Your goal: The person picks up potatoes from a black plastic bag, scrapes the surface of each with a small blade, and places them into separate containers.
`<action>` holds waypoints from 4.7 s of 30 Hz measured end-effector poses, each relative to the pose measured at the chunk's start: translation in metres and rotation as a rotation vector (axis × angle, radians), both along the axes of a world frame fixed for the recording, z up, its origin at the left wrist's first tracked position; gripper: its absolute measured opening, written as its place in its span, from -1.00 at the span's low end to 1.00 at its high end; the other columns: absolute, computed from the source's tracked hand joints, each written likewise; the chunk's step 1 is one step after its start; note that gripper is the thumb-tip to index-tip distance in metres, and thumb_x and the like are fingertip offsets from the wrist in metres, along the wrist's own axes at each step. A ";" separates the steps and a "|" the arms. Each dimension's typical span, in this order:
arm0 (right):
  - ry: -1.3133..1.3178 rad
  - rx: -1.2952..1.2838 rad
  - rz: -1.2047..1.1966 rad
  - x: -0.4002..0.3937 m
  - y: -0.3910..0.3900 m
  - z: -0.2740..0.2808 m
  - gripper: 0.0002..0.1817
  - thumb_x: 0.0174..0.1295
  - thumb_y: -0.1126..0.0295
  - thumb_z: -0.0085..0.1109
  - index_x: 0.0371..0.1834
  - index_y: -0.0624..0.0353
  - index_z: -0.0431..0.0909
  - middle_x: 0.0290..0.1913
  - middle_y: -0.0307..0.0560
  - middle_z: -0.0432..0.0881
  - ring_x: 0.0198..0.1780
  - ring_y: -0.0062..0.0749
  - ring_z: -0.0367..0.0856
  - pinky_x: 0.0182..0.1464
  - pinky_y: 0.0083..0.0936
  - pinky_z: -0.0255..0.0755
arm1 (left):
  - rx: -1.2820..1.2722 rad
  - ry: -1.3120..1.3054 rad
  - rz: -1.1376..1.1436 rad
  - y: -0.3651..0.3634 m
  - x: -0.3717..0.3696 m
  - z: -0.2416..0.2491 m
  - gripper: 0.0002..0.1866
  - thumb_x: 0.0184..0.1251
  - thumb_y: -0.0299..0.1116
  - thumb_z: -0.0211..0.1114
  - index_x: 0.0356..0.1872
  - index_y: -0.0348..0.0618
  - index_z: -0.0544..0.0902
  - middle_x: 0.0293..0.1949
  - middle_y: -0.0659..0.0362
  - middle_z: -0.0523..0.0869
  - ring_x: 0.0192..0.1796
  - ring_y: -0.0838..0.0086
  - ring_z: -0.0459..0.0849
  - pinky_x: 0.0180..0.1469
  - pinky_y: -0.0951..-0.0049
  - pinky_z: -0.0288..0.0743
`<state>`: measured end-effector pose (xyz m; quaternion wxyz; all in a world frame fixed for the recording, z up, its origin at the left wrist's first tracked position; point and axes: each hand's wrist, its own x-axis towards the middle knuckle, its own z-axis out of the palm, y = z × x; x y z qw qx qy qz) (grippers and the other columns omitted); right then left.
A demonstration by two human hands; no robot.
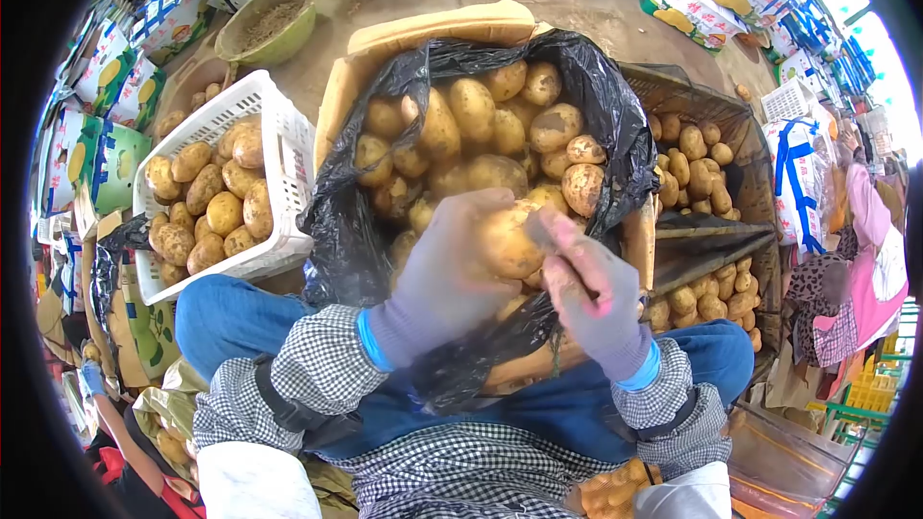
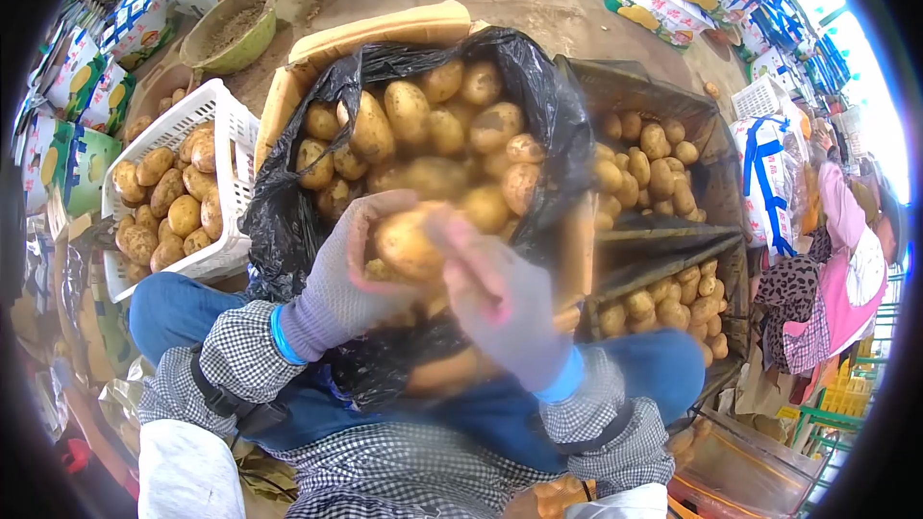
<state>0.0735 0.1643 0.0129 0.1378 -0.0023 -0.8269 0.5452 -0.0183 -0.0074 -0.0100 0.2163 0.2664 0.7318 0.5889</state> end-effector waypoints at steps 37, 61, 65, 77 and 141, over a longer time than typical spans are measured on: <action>-0.297 -0.565 -0.168 -0.004 0.003 -0.002 -0.48 0.38 0.64 0.00 0.43 0.25 0.36 -0.27 -0.19 0.62 -0.42 -0.78 0.47 -0.38 -0.78 0.40 | 0.103 -0.019 0.012 -0.002 -0.002 -0.003 -0.16 -0.14 -0.55 0.56 0.26 -0.23 0.31 0.23 0.08 0.43 0.29 0.37 0.45 0.38 0.32 0.34; -0.147 -0.643 0.085 -0.009 -0.005 -0.019 -0.08 0.18 0.25 0.45 0.48 0.36 0.08 0.27 -0.02 0.43 0.30 -0.36 0.45 0.24 -0.48 0.45 | 0.314 -0.766 0.046 -0.006 -0.006 0.026 -0.41 0.33 -0.18 0.41 0.23 -0.29 0.41 0.11 0.10 0.60 0.16 0.49 0.57 0.17 0.43 0.52; -0.360 -0.774 -0.001 -0.014 0.006 -0.002 -0.11 0.14 0.12 0.46 0.43 0.30 0.19 0.17 -0.08 0.51 0.11 -0.46 0.56 0.05 -0.56 0.54 | 0.398 -0.916 0.015 -0.014 -0.010 0.021 -0.50 0.44 -0.16 0.29 0.23 -0.27 0.46 0.04 0.14 0.65 0.08 0.50 0.62 0.11 0.45 0.56; -0.604 -0.814 -0.001 -0.011 0.002 0.003 -0.39 0.44 -0.20 -0.10 0.18 0.13 0.48 -0.24 -0.27 0.63 -0.45 -0.72 0.41 -0.46 -0.74 0.30 | 0.325 -0.483 0.186 -0.007 -0.009 0.021 -0.75 0.47 -0.34 0.25 0.03 -0.26 0.58 -0.03 0.17 0.69 0.05 0.51 0.64 0.19 0.49 0.50; -0.395 -0.631 0.104 -0.011 -0.011 -0.011 -0.08 -0.03 0.25 0.61 0.37 0.37 0.29 0.18 -0.05 0.54 0.13 -0.44 0.57 0.18 -0.51 0.50 | 0.019 0.186 -0.079 -0.016 -0.010 -0.023 -0.52 0.54 -0.03 0.10 0.09 -0.33 0.55 -0.04 0.16 0.65 0.04 0.51 0.58 0.15 0.49 0.44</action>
